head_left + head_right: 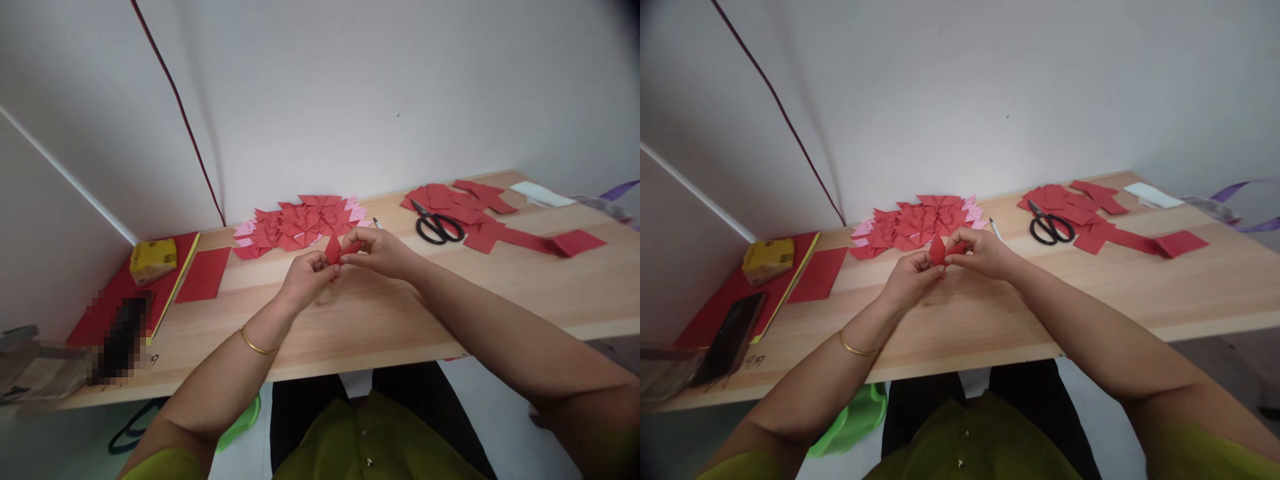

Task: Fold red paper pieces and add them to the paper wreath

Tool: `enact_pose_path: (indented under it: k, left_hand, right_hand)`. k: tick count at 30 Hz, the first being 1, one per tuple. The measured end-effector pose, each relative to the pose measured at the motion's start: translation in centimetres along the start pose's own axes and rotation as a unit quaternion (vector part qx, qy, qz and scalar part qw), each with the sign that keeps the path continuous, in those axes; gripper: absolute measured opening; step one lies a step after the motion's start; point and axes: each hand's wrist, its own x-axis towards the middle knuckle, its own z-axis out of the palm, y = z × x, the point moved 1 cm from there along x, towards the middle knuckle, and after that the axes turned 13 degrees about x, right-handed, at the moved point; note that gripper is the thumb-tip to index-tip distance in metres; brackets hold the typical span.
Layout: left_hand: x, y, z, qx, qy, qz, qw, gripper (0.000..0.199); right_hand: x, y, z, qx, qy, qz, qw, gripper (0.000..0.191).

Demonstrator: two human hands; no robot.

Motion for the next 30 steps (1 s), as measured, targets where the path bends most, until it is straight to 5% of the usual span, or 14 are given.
enact_pose_path:
  k: [13,23,30]
  left_hand:
    - [-0.03,0.32,-0.26,0.045,0.017,0.000,0.999,0.011]
    - [0.22,-0.39,0.12,-0.073,-0.007,-0.040,0.996,0.021]
    - [0.20,-0.47,-0.10,-0.044,0.011,-0.006,0.999,0.016]
  right_hand:
    - [-0.02,-0.02,0.40,0.033,0.017,0.043,0.998,0.028]
    - [0.02,0.04,0.14,0.076,0.016,0.033,0.996,0.024]
    - [-0.01,-0.27,0.28,0.064,0.019,0.042,0.997,0.023]
